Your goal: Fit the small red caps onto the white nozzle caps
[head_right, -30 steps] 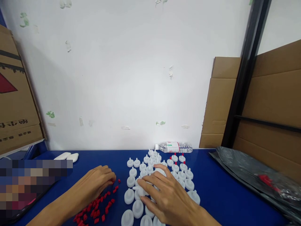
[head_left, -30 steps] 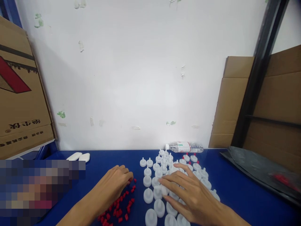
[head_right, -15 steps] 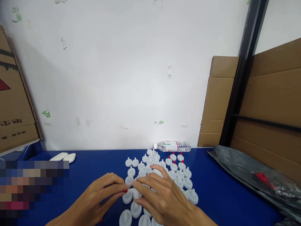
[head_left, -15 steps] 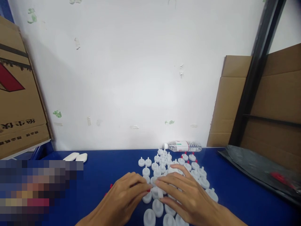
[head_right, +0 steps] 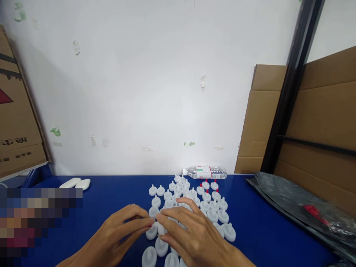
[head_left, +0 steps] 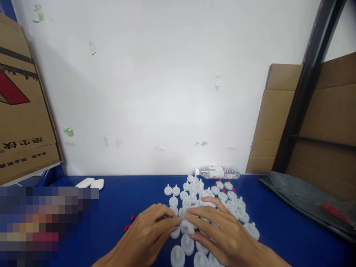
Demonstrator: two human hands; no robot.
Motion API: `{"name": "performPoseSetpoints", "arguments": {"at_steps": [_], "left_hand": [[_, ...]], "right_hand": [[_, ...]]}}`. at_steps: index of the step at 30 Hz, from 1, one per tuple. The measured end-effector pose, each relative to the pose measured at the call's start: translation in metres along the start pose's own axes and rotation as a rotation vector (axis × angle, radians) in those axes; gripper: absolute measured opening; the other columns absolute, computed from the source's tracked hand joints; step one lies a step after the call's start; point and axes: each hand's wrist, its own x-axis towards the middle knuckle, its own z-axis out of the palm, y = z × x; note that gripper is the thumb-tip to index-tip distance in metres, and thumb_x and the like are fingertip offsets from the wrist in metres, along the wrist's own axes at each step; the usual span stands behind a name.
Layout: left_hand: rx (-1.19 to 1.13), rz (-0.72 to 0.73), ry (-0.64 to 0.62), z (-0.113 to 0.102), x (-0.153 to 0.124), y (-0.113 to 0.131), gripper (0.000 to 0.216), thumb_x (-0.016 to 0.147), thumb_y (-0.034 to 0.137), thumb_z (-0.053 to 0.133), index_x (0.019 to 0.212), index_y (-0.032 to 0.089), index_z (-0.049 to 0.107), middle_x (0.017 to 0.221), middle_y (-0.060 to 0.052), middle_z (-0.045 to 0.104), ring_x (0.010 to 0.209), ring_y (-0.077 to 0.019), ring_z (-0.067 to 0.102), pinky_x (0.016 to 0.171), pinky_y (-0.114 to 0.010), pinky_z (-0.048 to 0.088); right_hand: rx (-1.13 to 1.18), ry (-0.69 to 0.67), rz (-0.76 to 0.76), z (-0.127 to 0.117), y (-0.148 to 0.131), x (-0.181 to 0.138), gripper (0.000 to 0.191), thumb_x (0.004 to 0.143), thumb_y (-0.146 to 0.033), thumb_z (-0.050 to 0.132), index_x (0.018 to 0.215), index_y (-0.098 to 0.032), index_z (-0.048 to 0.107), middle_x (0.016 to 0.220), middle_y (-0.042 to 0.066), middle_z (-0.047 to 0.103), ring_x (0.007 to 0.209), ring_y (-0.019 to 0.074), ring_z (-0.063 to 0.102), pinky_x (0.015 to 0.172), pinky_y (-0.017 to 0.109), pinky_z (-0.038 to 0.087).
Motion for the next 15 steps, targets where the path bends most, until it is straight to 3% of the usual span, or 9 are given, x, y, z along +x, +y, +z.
{"name": "performPoseSetpoints", "arguments": {"at_steps": [5, 15], "left_hand": [[0.037, -0.014, 0.043, 0.004, 0.000, 0.001, 0.024, 0.105, 0.019, 0.047, 0.124, 0.022, 0.061, 0.095, -0.004, 0.071, 0.079, -0.0154, 0.066, 0.069, -0.024, 0.054], [0.059, -0.011, 0.025, 0.006, -0.003, 0.016, 0.027, 0.107, 0.019, 0.033, 0.102, 0.019, 0.060, 0.080, -0.006, 0.065, 0.068, -0.0173, 0.057, 0.059, -0.027, 0.048]], "right_hand": [[0.043, 0.037, 0.001, -0.001, -0.002, 0.001, 0.027, 0.102, -0.017, 0.057, 0.127, -0.009, 0.064, 0.109, 0.012, 0.075, 0.107, 0.0156, 0.070, 0.109, 0.035, 0.048], [0.039, 0.087, -0.055, -0.010, -0.006, 0.004, 0.023, 0.100, -0.014, 0.059, 0.120, -0.008, 0.068, 0.102, 0.014, 0.077, 0.099, 0.0169, 0.072, 0.100, 0.035, 0.057]]}}
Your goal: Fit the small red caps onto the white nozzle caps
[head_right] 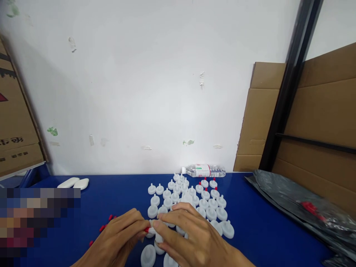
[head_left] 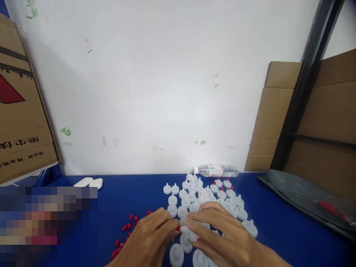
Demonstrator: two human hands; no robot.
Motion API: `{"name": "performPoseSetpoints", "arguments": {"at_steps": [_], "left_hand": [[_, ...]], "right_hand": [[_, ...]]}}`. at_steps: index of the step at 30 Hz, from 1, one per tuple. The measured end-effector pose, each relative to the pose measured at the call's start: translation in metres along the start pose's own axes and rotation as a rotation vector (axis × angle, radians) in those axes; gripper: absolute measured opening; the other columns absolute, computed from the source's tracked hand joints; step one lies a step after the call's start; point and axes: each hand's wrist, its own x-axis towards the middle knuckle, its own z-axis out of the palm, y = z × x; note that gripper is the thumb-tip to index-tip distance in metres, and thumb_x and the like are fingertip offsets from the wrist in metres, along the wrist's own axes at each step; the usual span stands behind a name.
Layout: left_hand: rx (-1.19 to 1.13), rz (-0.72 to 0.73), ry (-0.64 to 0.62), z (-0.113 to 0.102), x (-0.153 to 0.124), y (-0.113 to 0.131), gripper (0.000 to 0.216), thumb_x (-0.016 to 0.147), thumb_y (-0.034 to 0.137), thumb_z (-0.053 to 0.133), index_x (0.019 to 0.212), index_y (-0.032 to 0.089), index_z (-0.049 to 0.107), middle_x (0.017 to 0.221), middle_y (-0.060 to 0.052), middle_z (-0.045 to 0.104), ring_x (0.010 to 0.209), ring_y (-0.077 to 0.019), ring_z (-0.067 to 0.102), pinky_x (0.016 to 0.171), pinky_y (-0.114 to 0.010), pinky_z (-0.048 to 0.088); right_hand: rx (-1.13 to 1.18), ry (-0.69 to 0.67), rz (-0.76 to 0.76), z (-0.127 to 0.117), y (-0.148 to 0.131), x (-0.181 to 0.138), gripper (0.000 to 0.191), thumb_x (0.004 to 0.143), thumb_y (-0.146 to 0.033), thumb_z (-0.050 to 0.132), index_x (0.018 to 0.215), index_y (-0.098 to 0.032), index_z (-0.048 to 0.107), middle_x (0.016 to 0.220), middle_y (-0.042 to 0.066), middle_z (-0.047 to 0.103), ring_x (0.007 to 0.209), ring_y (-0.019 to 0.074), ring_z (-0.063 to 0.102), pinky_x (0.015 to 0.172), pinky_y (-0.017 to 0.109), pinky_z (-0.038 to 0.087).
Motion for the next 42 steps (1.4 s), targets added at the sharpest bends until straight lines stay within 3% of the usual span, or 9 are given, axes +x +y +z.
{"name": "performPoseSetpoints", "arguments": {"at_steps": [6, 12, 15, 19, 23, 27, 30, 34, 42], "left_hand": [[-0.085, -0.022, 0.101, 0.006, -0.002, 0.005, 0.031, 0.109, 0.027, 0.031, 0.095, 0.023, 0.058, 0.073, -0.002, 0.061, 0.063, -0.0161, 0.055, 0.054, -0.026, 0.044], [-0.125, -0.136, 0.025, 0.003, 0.001, 0.008, 0.031, 0.107, 0.024, 0.033, 0.088, 0.023, 0.057, 0.076, -0.002, 0.063, 0.067, -0.0167, 0.058, 0.061, -0.028, 0.046], [-0.021, -0.067, -0.012, -0.005, 0.010, 0.005, 0.027, 0.104, 0.015, 0.037, 0.090, 0.022, 0.058, 0.076, -0.003, 0.062, 0.067, -0.0172, 0.055, 0.058, -0.028, 0.043], [0.088, 0.065, -0.013, -0.012, 0.013, -0.011, 0.021, 0.103, 0.012, 0.043, 0.108, 0.018, 0.062, 0.082, -0.004, 0.065, 0.071, -0.0176, 0.053, 0.062, -0.028, 0.043], [0.127, -0.099, -0.041, -0.016, 0.006, -0.040, 0.024, 0.105, 0.017, 0.043, 0.108, 0.020, 0.067, 0.085, -0.004, 0.066, 0.080, -0.0184, 0.055, 0.068, -0.028, 0.044], [0.102, -0.349, -0.211, -0.024, 0.000, -0.070, 0.022, 0.104, 0.025, 0.048, 0.102, 0.023, 0.070, 0.096, -0.003, 0.069, 0.093, -0.0210, 0.058, 0.079, -0.032, 0.046], [0.052, -0.422, -0.323, -0.028, -0.005, -0.084, 0.022, 0.102, 0.027, 0.050, 0.095, 0.023, 0.071, 0.096, -0.003, 0.070, 0.093, -0.0210, 0.059, 0.083, -0.033, 0.045], [-0.051, -0.516, -0.379, -0.029, -0.014, -0.094, 0.020, 0.101, 0.028, 0.052, 0.097, 0.025, 0.072, 0.096, -0.002, 0.070, 0.095, -0.0198, 0.062, 0.084, -0.031, 0.046], [-0.130, -0.603, -0.480, -0.025, -0.022, -0.106, 0.018, 0.090, 0.029, 0.060, 0.103, 0.027, 0.073, 0.095, -0.001, 0.071, 0.092, -0.0201, 0.066, 0.076, -0.026, 0.048]], "right_hand": [[-0.031, 0.019, -0.001, -0.001, -0.007, 0.006, 0.019, 0.100, -0.015, 0.060, 0.114, -0.009, 0.071, 0.099, 0.013, 0.078, 0.098, 0.0157, 0.073, 0.102, 0.032, 0.055], [-0.050, 0.021, -0.002, 0.003, -0.007, 0.005, 0.021, 0.099, -0.012, 0.059, 0.116, -0.010, 0.070, 0.102, 0.012, 0.077, 0.102, 0.0160, 0.073, 0.105, 0.033, 0.054], [-0.075, -0.019, 0.010, 0.006, -0.006, 0.003, 0.029, 0.096, -0.007, 0.056, 0.123, -0.011, 0.067, 0.107, 0.013, 0.075, 0.105, 0.0186, 0.071, 0.104, 0.037, 0.055], [-0.154, -0.053, 0.052, 0.005, 0.008, -0.004, 0.032, 0.092, -0.009, 0.057, 0.121, -0.015, 0.067, 0.107, 0.013, 0.072, 0.104, 0.0237, 0.070, 0.096, 0.041, 0.059], [-0.205, -0.069, 0.337, -0.010, 0.049, -0.019, 0.026, 0.097, -0.016, 0.053, 0.121, -0.018, 0.063, 0.115, 0.012, 0.067, 0.104, 0.0232, 0.069, 0.087, 0.036, 0.059], [-0.282, -0.285, 0.740, -0.034, 0.099, -0.042, 0.020, 0.099, -0.036, 0.051, 0.108, -0.023, 0.063, 0.110, 0.008, 0.069, 0.092, 0.0227, 0.069, 0.078, 0.033, 0.055], [-0.343, -0.368, 0.858, -0.050, 0.127, -0.062, 0.017, 0.095, -0.035, 0.053, 0.096, -0.022, 0.064, 0.098, 0.007, 0.071, 0.083, 0.0249, 0.068, 0.072, 0.034, 0.050], [-0.400, -0.470, 0.998, -0.060, 0.149, -0.084, 0.019, 0.087, -0.038, 0.060, 0.084, -0.021, 0.068, 0.083, 0.009, 0.071, 0.077, 0.0276, 0.067, 0.065, 0.034, 0.044], [-0.252, -0.626, 1.220, -0.065, 0.163, -0.106, 0.018, 0.080, -0.040, 0.067, 0.083, -0.022, 0.071, 0.071, 0.004, 0.073, 0.067, 0.0247, 0.069, 0.059, 0.030, 0.041]]}}
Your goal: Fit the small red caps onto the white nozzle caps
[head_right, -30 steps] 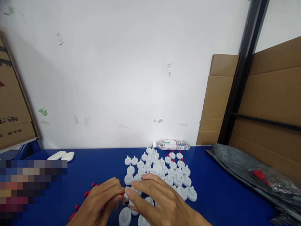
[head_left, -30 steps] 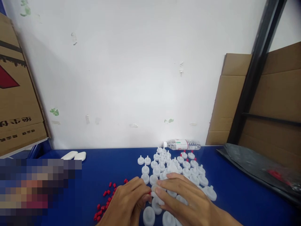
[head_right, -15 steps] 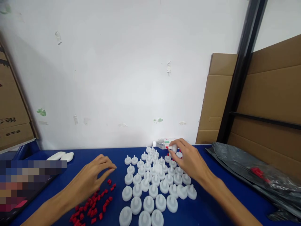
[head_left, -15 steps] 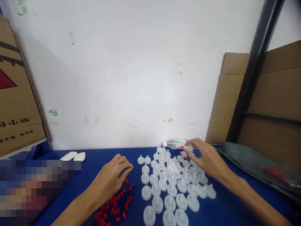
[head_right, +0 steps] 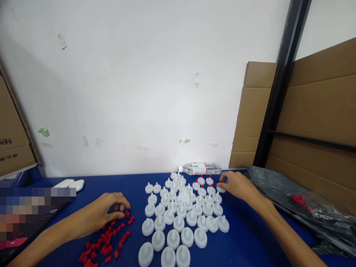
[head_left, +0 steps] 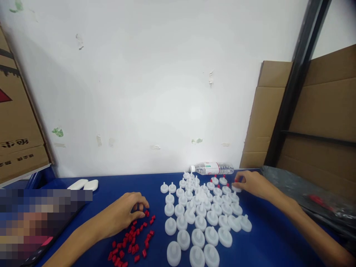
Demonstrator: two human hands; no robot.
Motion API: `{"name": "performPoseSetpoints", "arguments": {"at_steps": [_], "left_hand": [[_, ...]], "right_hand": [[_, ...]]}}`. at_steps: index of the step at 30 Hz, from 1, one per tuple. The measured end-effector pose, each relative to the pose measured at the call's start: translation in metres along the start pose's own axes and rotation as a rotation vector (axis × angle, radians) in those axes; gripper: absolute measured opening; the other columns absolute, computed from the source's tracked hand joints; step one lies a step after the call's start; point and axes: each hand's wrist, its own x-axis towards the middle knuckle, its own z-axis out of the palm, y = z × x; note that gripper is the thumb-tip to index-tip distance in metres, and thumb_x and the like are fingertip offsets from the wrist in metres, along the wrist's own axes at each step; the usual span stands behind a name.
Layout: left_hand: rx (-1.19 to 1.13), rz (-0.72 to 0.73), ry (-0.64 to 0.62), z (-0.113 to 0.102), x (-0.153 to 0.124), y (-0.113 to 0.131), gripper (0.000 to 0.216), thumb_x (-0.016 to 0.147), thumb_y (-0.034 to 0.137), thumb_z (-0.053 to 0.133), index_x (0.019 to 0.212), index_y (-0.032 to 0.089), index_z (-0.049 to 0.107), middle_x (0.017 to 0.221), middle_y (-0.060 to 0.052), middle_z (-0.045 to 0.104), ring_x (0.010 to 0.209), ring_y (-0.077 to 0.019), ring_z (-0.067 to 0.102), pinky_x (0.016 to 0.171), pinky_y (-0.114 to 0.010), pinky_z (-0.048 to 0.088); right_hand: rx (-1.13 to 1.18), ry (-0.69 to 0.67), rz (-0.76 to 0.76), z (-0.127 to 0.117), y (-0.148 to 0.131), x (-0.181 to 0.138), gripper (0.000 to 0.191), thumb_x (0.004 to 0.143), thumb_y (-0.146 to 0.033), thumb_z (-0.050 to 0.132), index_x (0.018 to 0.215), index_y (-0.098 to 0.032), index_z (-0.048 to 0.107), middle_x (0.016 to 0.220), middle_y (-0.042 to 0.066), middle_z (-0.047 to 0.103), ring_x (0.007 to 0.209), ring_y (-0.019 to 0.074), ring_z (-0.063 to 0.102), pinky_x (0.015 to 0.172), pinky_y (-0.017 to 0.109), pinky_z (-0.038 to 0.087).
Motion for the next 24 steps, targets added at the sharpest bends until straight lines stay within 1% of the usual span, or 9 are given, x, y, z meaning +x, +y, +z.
{"name": "performPoseSetpoints", "arguments": {"at_steps": [4, 8, 10, 12, 14, 16, 19, 21, 24], "left_hand": [[0.011, -0.020, -0.007, 0.001, 0.002, 0.006, 0.013, 0.088, 0.027, 0.060, 0.090, 0.023, 0.073, 0.088, 0.000, 0.071, 0.084, -0.0186, 0.066, 0.071, -0.025, 0.046], [0.043, -0.039, -0.003, -0.006, -0.003, 0.018, 0.014, 0.090, 0.029, 0.058, 0.085, 0.024, 0.071, 0.085, 0.000, 0.072, 0.081, -0.0199, 0.066, 0.067, -0.026, 0.044], [0.100, -0.062, 0.027, -0.010, -0.006, 0.025, 0.015, 0.090, 0.029, 0.056, 0.084, 0.024, 0.069, 0.082, 0.000, 0.072, 0.079, -0.0206, 0.066, 0.066, -0.027, 0.042], [0.162, -0.081, 0.079, -0.014, -0.006, 0.032, 0.016, 0.090, 0.028, 0.053, 0.085, 0.024, 0.068, 0.078, 0.000, 0.072, 0.076, -0.0206, 0.066, 0.065, -0.028, 0.041], [0.196, -0.077, 0.138, -0.016, -0.005, 0.039, 0.016, 0.090, 0.027, 0.052, 0.085, 0.023, 0.067, 0.078, 0.000, 0.071, 0.074, -0.0199, 0.065, 0.066, -0.029, 0.041], [0.201, -0.043, 0.192, -0.016, -0.004, 0.045, 0.016, 0.090, 0.027, 0.051, 0.086, 0.023, 0.065, 0.079, 0.000, 0.069, 0.075, -0.0191, 0.065, 0.068, -0.029, 0.043], [0.175, 0.042, 0.287, -0.011, -0.004, 0.053, 0.015, 0.092, 0.027, 0.050, 0.088, 0.023, 0.064, 0.076, 0.001, 0.065, 0.070, -0.0164, 0.062, 0.067, -0.027, 0.045], [0.127, 0.106, 0.367, -0.004, -0.006, 0.058, 0.016, 0.093, 0.028, 0.050, 0.095, 0.023, 0.065, 0.075, 0.003, 0.064, 0.068, -0.0152, 0.062, 0.068, -0.027, 0.048], [0.023, 0.184, 0.482, 0.008, -0.010, 0.067, 0.020, 0.096, 0.027, 0.053, 0.109, 0.026, 0.068, 0.080, 0.004, 0.071, 0.072, -0.0137, 0.067, 0.090, -0.033, 0.051]], "right_hand": [[0.119, -0.135, -0.062, -0.013, 0.000, -0.004, 0.025, 0.077, -0.041, 0.068, 0.094, -0.022, 0.068, 0.073, 0.002, 0.075, 0.065, 0.0221, 0.069, 0.059, 0.028, 0.046], [0.242, -0.297, -0.167, -0.020, -0.010, -0.012, 0.030, 0.077, -0.043, 0.069, 0.098, -0.021, 0.070, 0.078, 0.002, 0.076, 0.063, 0.0193, 0.069, 0.059, 0.026, 0.049], [0.277, -0.360, -0.211, -0.016, -0.016, -0.015, 0.028, 0.076, -0.041, 0.071, 0.096, -0.021, 0.073, 0.077, 0.002, 0.077, 0.064, 0.0197, 0.070, 0.060, 0.026, 0.050], [0.292, -0.380, -0.241, -0.013, -0.020, -0.016, 0.022, 0.074, -0.038, 0.072, 0.088, -0.020, 0.075, 0.073, 0.002, 0.076, 0.065, 0.0206, 0.070, 0.060, 0.026, 0.050], [0.292, -0.335, -0.256, -0.014, -0.020, -0.016, 0.017, 0.074, -0.036, 0.072, 0.079, -0.020, 0.074, 0.071, 0.003, 0.075, 0.067, 0.0221, 0.070, 0.061, 0.027, 0.050], [0.285, -0.220, -0.260, -0.020, -0.021, -0.016, 0.018, 0.079, -0.039, 0.070, 0.077, -0.021, 0.071, 0.078, 0.004, 0.076, 0.075, 0.0238, 0.071, 0.066, 0.029, 0.051], [0.279, 0.018, -0.257, -0.031, -0.032, -0.019, 0.028, 0.093, -0.049, 0.055, 0.090, -0.023, 0.065, 0.095, 0.007, 0.076, 0.085, 0.0253, 0.070, 0.076, 0.034, 0.051], [0.280, 0.148, -0.261, -0.033, -0.051, -0.026, 0.032, 0.100, -0.051, 0.045, 0.101, -0.023, 0.061, 0.100, 0.009, 0.075, 0.082, 0.0254, 0.069, 0.076, 0.037, 0.052], [0.290, 0.224, -0.356, -0.022, -0.091, -0.045, 0.027, 0.101, -0.050, 0.050, 0.105, -0.026, 0.062, 0.104, 0.006, 0.073, 0.090, 0.0247, 0.069, 0.081, 0.037, 0.053]]}}
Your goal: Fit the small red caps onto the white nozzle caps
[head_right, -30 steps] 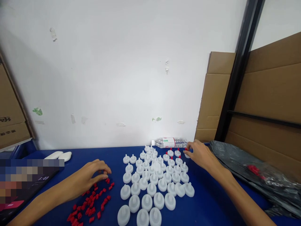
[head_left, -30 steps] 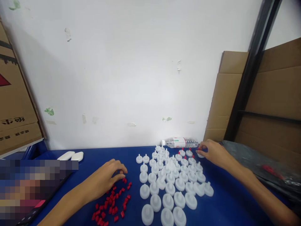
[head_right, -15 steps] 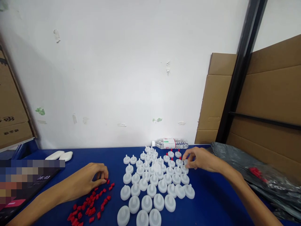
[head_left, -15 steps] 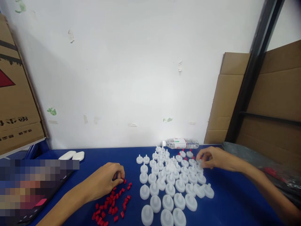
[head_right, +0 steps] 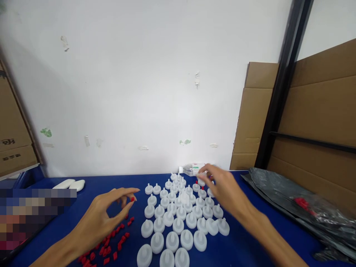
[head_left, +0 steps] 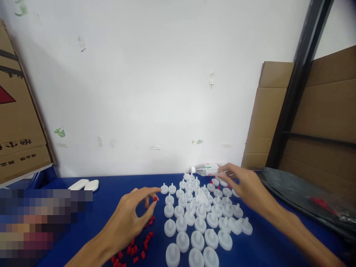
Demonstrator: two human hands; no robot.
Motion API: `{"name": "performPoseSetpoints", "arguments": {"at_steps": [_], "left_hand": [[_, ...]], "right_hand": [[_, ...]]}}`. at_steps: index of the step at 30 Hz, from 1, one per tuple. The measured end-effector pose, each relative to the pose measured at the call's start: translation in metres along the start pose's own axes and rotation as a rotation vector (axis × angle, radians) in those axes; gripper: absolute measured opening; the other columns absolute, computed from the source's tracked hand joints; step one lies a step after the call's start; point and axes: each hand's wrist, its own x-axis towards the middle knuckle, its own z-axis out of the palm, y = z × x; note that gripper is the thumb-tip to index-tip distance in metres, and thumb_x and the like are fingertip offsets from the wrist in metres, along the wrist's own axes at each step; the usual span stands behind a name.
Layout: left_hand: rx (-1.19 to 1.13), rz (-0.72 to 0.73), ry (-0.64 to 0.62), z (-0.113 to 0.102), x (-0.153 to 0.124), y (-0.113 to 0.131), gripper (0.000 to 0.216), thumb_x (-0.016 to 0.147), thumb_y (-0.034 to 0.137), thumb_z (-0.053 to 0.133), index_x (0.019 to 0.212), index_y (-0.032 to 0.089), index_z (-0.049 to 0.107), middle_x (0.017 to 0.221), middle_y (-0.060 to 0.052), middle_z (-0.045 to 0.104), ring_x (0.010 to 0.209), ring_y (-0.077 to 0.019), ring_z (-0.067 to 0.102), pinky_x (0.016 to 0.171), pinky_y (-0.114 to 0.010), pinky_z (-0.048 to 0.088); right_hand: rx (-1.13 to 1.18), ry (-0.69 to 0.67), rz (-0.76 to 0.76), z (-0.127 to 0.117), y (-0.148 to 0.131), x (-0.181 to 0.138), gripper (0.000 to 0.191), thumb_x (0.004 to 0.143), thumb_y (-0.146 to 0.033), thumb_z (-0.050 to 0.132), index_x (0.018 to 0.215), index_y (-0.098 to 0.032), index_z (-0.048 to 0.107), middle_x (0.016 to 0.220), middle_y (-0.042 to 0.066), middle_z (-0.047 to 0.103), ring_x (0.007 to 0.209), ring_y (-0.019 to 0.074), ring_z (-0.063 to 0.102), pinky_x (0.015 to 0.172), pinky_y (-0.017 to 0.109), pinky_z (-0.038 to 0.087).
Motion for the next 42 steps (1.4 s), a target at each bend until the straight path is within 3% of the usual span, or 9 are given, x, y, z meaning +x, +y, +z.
{"name": "performPoseSetpoints", "arguments": {"at_steps": [2, 5, 10, 13, 19, 26, 33, 37, 42], "left_hand": [[-0.077, 0.027, 0.052, 0.005, -0.005, 0.008, 0.016, 0.097, 0.028, 0.057, 0.106, 0.028, 0.070, 0.086, 0.005, 0.075, 0.076, -0.0134, 0.069, 0.095, -0.034, 0.050], [-0.178, 0.107, 0.105, 0.012, -0.010, 0.021, 0.007, 0.095, 0.024, 0.066, 0.098, 0.028, 0.071, 0.086, 0.005, 0.077, 0.078, -0.0130, 0.070, 0.075, -0.025, 0.053], [-0.195, 0.494, 0.143, 0.020, -0.016, 0.040, 0.008, 0.096, 0.015, 0.067, 0.101, 0.020, 0.065, 0.088, 0.002, 0.077, 0.074, -0.0116, 0.070, 0.074, -0.028, 0.047], [-0.134, 0.586, 0.140, 0.025, -0.020, 0.047, 0.008, 0.098, 0.012, 0.064, 0.103, 0.017, 0.066, 0.090, -0.002, 0.077, 0.076, -0.0128, 0.070, 0.072, -0.030, 0.046], [-0.057, 0.566, 0.158, 0.033, -0.025, 0.046, 0.008, 0.100, 0.015, 0.060, 0.096, 0.017, 0.065, 0.085, -0.002, 0.077, 0.072, -0.0133, 0.069, 0.070, -0.031, 0.045], [0.003, 0.550, 0.204, 0.027, -0.019, 0.045, 0.010, 0.103, 0.016, 0.056, 0.095, 0.018, 0.062, 0.082, 0.001, 0.074, 0.070, -0.0120, 0.064, 0.065, -0.030, 0.042], [0.181, 0.601, 0.205, 0.022, -0.017, 0.048, 0.026, 0.105, 0.011, 0.044, 0.083, 0.018, 0.056, 0.064, 0.003, 0.064, 0.052, -0.0113, 0.051, 0.055, -0.030, 0.038], [0.191, 0.595, 0.229, 0.021, -0.020, 0.051, 0.023, 0.105, 0.008, 0.040, 0.091, 0.016, 0.057, 0.064, 0.002, 0.065, 0.047, -0.0111, 0.053, 0.050, -0.029, 0.039], [0.289, 0.605, 0.261, 0.020, -0.023, 0.053, 0.029, 0.107, 0.012, 0.033, 0.091, 0.018, 0.057, 0.058, 0.004, 0.065, 0.041, -0.0104, 0.056, 0.045, -0.027, 0.042]], "right_hand": [[0.005, 0.001, -0.217, 0.019, -0.028, -0.010, 0.018, 0.103, -0.039, 0.052, 0.109, -0.026, 0.063, 0.111, 0.007, 0.070, 0.098, 0.0240, 0.068, 0.085, 0.037, 0.054], [0.034, 0.024, -0.427, 0.044, -0.063, -0.029, 0.015, 0.103, -0.024, 0.051, 0.112, -0.024, 0.064, 0.117, 0.008, 0.067, 0.105, 0.0225, 0.067, 0.088, 0.036, 0.055], [0.193, 0.022, -0.547, 0.065, -0.091, -0.051, 0.009, 0.098, -0.016, 0.060, 0.104, -0.021, 0.066, 0.100, 0.005, 0.071, 0.090, 0.0177, 0.069, 0.078, 0.027, 0.057], [0.217, 0.061, -0.589, 0.070, -0.093, -0.055, 0.012, 0.094, -0.012, 0.062, 0.103, -0.019, 0.066, 0.099, 0.006, 0.072, 0.085, 0.0172, 0.070, 0.074, 0.026, 0.058], [0.186, 0.095, -0.611, 0.078, -0.092, -0.057, 0.016, 0.093, -0.009, 0.060, 0.104, -0.019, 0.065, 0.099, 0.006, 0.074, 0.081, 0.0170, 0.070, 0.073, 0.026, 0.059], [0.196, -0.047, -0.635, 0.072, -0.092, -0.056, 0.039, 0.097, -0.009, 0.056, 0.134, -0.020, 0.049, 0.117, 0.006, 0.071, 0.097, 0.0163, 0.068, 0.086, 0.027, 0.057], [-0.043, 0.194, -0.761, 0.068, -0.098, -0.057, 0.029, 0.102, -0.013, 0.045, 0.129, -0.017, 0.055, 0.109, 0.007, 0.075, 0.082, 0.0176, 0.069, 0.074, 0.030, 0.058], [-0.140, 0.344, -0.841, 0.064, -0.105, -0.053, 0.028, 0.097, -0.006, 0.044, 0.114, -0.018, 0.063, 0.102, 0.008, 0.077, 0.077, 0.0168, 0.069, 0.075, 0.032, 0.058], [-0.141, 0.335, -0.839, 0.061, -0.109, -0.054, 0.028, 0.102, -0.010, 0.040, 0.110, -0.018, 0.065, 0.098, 0.006, 0.079, 0.081, 0.0148, 0.072, 0.089, 0.029, 0.058]]}}
